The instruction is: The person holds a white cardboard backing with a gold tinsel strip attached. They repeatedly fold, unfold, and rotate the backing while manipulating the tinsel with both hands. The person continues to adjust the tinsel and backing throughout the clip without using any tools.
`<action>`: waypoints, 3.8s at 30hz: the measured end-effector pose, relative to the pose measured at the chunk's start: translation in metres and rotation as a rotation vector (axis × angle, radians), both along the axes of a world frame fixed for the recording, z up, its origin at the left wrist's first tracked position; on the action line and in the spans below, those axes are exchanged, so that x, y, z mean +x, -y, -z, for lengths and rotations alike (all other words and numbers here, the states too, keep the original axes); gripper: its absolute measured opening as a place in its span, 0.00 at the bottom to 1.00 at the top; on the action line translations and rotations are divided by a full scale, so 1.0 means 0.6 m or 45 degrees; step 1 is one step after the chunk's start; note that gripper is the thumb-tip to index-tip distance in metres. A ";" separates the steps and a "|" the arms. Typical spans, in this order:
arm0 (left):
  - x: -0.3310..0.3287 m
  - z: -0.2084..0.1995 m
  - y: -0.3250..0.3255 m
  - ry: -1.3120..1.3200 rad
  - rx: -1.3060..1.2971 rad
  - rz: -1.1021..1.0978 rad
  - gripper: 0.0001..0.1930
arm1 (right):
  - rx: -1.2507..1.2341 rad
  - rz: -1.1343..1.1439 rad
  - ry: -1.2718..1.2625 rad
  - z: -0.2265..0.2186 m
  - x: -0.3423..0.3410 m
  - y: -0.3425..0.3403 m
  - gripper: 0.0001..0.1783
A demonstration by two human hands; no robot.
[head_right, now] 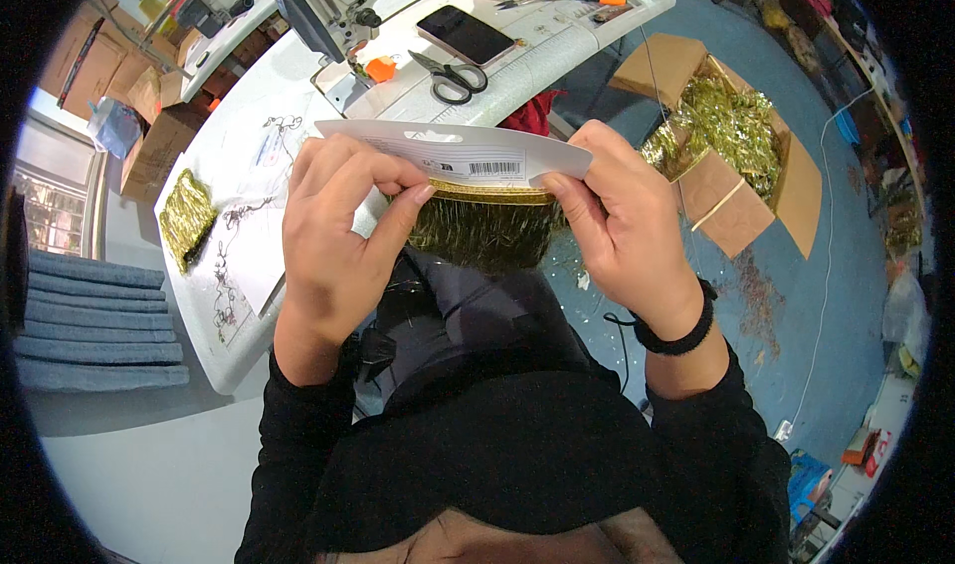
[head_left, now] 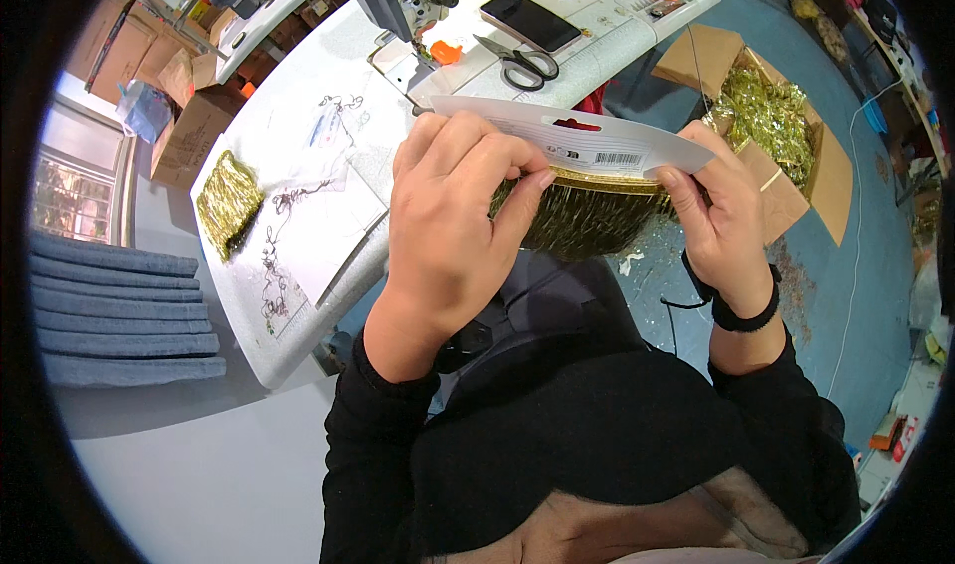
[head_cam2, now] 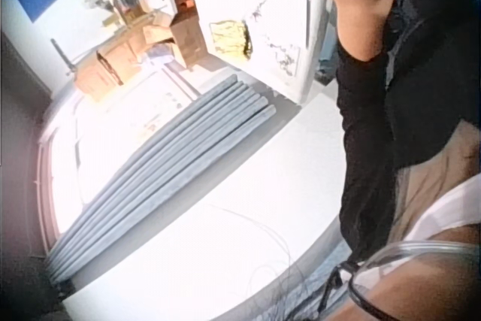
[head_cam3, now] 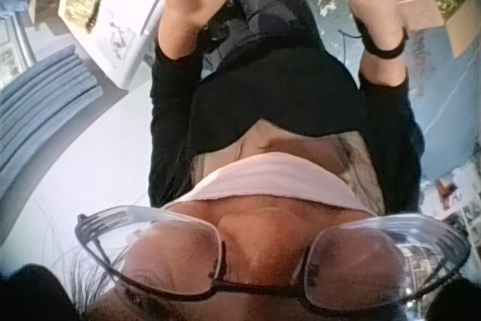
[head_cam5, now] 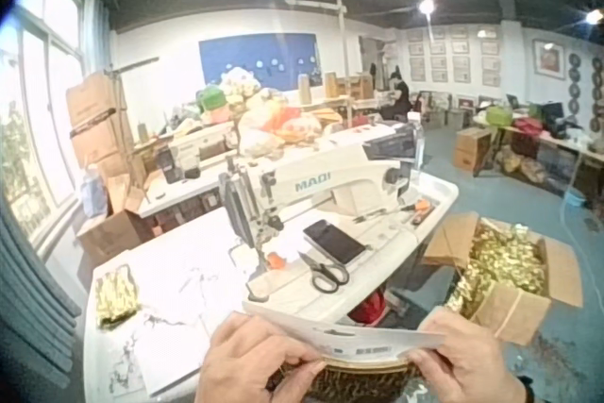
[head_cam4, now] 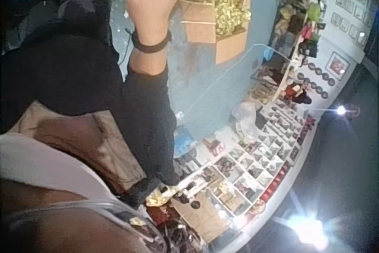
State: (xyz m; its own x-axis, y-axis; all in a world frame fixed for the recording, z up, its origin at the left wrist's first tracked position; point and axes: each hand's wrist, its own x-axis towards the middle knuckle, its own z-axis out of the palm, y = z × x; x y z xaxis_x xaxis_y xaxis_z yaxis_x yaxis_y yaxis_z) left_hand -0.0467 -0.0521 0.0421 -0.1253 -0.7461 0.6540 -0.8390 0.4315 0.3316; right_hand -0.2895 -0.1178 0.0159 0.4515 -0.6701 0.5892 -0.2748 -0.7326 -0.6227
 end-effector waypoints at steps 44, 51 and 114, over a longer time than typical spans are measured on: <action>-0.160 0.106 0.096 -0.081 0.641 0.777 0.07 | -0.033 0.656 0.102 0.020 -0.179 0.102 0.12; -0.082 0.055 0.154 -0.630 0.196 0.269 0.14 | 0.109 0.510 0.221 0.021 -0.165 0.105 0.13; -0.064 0.072 0.006 -0.544 -0.245 -0.006 0.15 | 0.441 0.313 0.415 0.035 0.070 -0.007 0.08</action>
State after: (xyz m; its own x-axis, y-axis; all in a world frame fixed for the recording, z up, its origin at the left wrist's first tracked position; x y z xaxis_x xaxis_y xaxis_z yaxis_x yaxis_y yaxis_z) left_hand -0.0852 -0.0559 -0.0014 0.1886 -0.6059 0.7728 -0.6467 0.5156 0.5621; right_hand -0.2474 -0.1133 -0.0048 0.0872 -0.9132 0.3980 -0.1645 -0.4073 -0.8984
